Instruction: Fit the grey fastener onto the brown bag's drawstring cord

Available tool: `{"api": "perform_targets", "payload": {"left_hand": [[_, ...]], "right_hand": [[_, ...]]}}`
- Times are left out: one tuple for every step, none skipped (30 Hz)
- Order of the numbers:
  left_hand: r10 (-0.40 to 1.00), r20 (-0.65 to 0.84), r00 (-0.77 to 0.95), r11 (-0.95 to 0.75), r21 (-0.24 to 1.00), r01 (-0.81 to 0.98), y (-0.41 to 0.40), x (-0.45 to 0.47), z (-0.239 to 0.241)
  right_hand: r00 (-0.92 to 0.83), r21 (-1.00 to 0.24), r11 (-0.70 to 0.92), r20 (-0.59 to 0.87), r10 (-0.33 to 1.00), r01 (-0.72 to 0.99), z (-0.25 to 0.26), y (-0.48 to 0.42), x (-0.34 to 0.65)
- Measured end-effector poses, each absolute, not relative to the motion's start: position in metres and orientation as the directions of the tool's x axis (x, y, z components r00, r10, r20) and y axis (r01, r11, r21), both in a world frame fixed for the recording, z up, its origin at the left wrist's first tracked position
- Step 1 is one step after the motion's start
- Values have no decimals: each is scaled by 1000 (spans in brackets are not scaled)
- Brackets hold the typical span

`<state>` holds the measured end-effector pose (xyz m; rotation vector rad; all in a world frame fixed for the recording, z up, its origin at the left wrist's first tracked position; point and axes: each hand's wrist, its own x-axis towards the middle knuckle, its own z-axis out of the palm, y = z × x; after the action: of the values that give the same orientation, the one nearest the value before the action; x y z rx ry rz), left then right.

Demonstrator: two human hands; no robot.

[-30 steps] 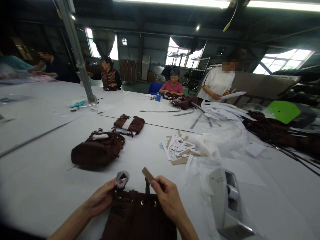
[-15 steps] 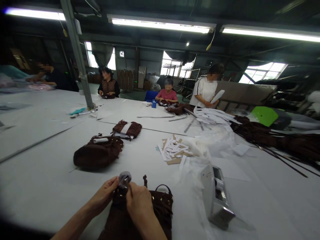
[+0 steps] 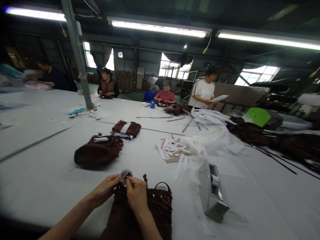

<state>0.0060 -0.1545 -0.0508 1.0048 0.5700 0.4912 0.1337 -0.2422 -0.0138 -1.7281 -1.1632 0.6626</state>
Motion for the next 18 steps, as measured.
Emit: {"api": "perform_targets", "payload": {"left_hand": [[630, -246, 737, 475, 872, -115, -151, 5, -53], [635, -271, 724, 498, 860, -115, -148, 5, -56], [639, -288, 713, 521, 844, -126, -146, 5, -59], [640, -297, 709, 546, 825, -147, -143, 5, -62], [637, -299, 710, 572, 801, -176, -141, 5, -66], [635, -296, 713, 597, 774, -211, -140, 6, -69], [636, -292, 714, 619, 746, -246, -139, 7, -73], [641, -291, 710, 637, 718, -281, -139, 9, -76], [647, -296, 703, 652, 693, -308, -139, 10, -78], [647, -309, 698, 666, 674, -319, -140, 11, -80], [643, -328, 692, 680, 660, -320, -140, 12, -81], [638, -351, 686, 694, 648, -313, -140, 13, -82], [630, -374, 681, 708, 637, -305, -141, 13, -83], [623, -393, 677, 721, 624, -301, -141, 13, -83], [617, -406, 674, 732, 610, -303, -141, 13, -82], [613, -411, 675, 743, 590, -316, -141, 13, -82], [609, -409, 679, 754, 565, -335, -141, 13, -81], [604, -404, 687, 765, 537, -357, -141, 13, -81]], "right_hand": [[396, -884, -116, 82, 915, 452, -13, -243, 136], [405, -879, -120, 88, 910, 461, -13, -244, 140], [436, -882, -141, 79, 896, 449, -12, -245, 143], [472, -886, -166, 66, 879, 433, -12, -246, 147], [497, -879, -186, 66, 865, 439, -12, -248, 150], [504, -852, -201, 83, 860, 483, -14, -250, 152], [488, -798, -214, 112, 866, 563, -16, -253, 153], [448, -718, -221, 140, 883, 660, -20, -255, 152], [397, -621, -221, 158, 904, 752, -25, -258, 150], [347, -529, -215, 163, 924, 821, -31, -261, 146], [304, -455, -204, 158, 940, 867, -37, -263, 142], [266, -406, -185, 152, 952, 895, -44, -266, 138], [232, -377, -160, 152, 961, 912, -50, -268, 135], [203, -361, -135, 159, 966, 923, -57, -270, 132], [183, -354, -114, 170, 968, 928, -62, -272, 131], [167, -353, -94, 183, 969, 931, -67, -273, 131], [154, -356, -77, 196, 968, 931, -71, -274, 131], [143, -361, -59, 210, 967, 931, -73, -276, 133]]}}
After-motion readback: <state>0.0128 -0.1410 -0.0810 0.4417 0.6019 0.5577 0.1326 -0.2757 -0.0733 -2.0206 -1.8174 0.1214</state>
